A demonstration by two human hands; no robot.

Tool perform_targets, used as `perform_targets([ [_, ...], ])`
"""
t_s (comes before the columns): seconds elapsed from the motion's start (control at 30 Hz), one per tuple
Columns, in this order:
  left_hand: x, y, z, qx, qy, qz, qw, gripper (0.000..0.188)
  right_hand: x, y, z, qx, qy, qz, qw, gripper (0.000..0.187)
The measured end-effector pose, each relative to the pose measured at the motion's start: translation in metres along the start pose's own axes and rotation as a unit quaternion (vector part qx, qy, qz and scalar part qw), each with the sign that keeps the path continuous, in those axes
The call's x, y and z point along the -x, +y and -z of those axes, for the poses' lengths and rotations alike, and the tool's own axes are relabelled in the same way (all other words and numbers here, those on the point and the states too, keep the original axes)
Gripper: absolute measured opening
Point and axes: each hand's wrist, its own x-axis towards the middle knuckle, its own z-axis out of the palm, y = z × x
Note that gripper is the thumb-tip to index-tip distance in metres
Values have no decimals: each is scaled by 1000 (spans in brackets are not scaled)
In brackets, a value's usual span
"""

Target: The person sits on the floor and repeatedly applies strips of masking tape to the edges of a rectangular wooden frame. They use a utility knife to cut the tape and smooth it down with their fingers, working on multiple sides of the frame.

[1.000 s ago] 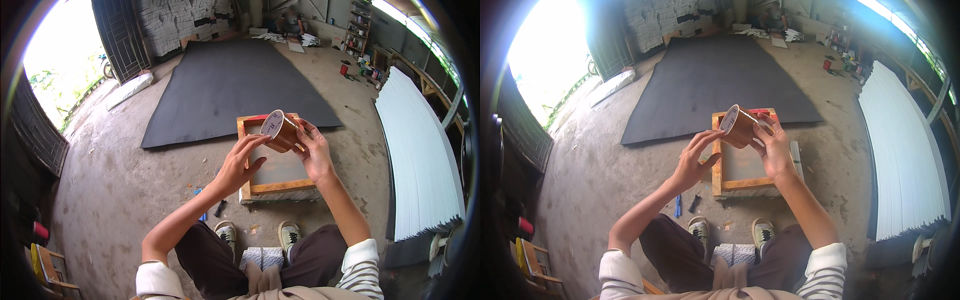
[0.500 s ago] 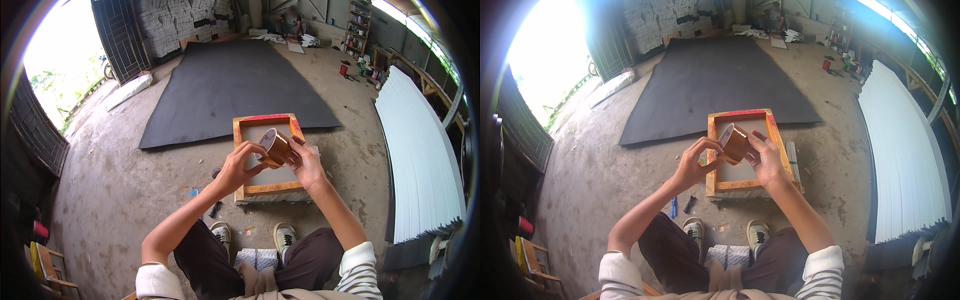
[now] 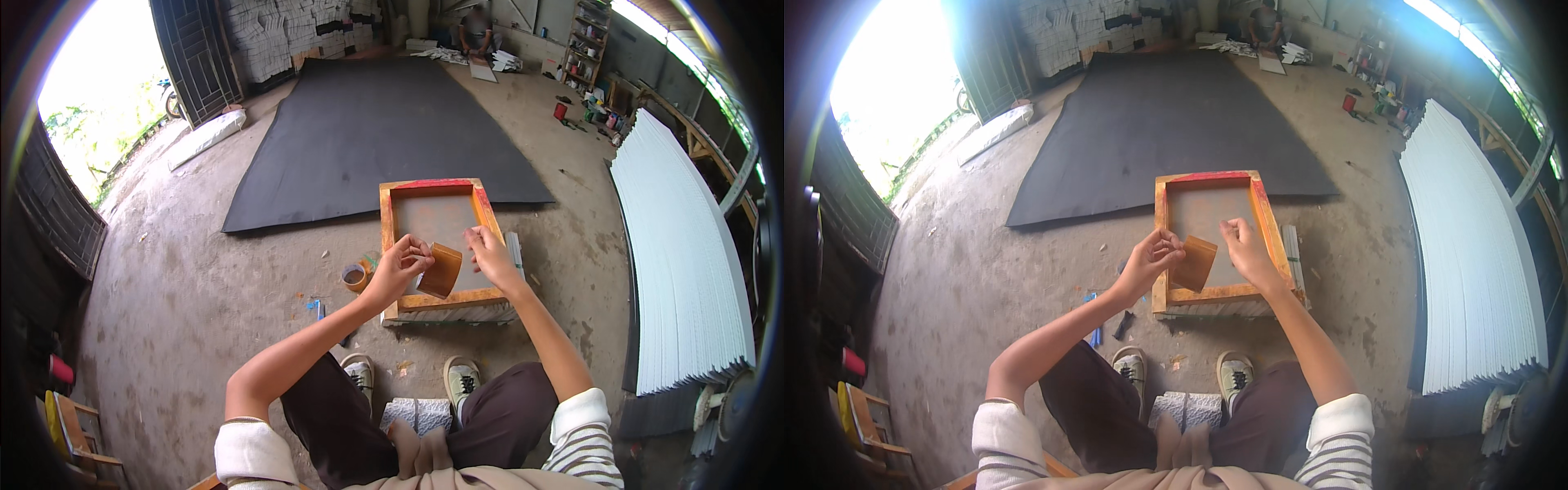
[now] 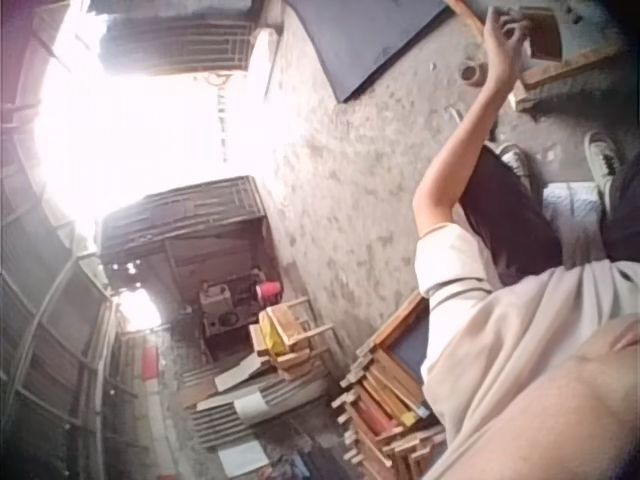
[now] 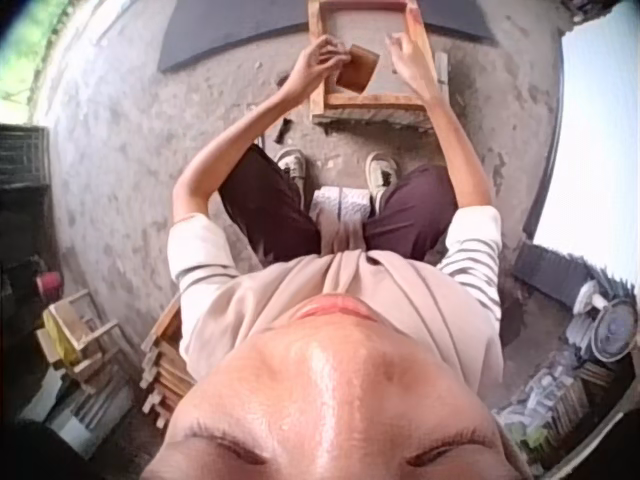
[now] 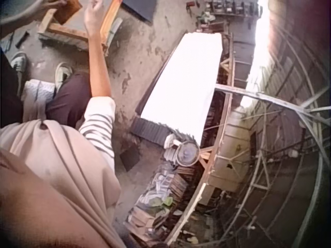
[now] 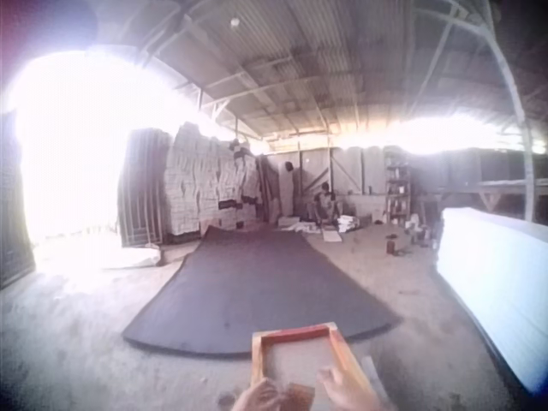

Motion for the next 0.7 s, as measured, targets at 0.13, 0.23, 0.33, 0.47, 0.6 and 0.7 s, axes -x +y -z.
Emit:
perform_targets([
  [0.13, 4, -7, 6, 0, 21, 46, 999, 14, 4, -2, -8, 108, -24, 235, 966, 37],
  [0.23, 6, -9, 9, -29, 39, 21, 999, 14, 11, -5, -20, 150, -54, 283, 946, 39],
  [0.33, 7, -9, 8, -53, 81, -30, 995, 14, 12, -1, -31, 226, 16, 360, 905, 44],
  [0.47, 7, -2, 8, -62, 140, -60, 986, 23, 1, 1, -34, 23, 70, 221, 972, 57],
  [0.6, 8, -1, 14, -97, 162, -102, 977, 37, 7, -16, -29, -379, -57, 17, 923, 65],
  [0.7, 8, 8, 11, -87, 149, -48, 984, 34, 8, -18, -30, -414, -46, 11, 909, 67],
])
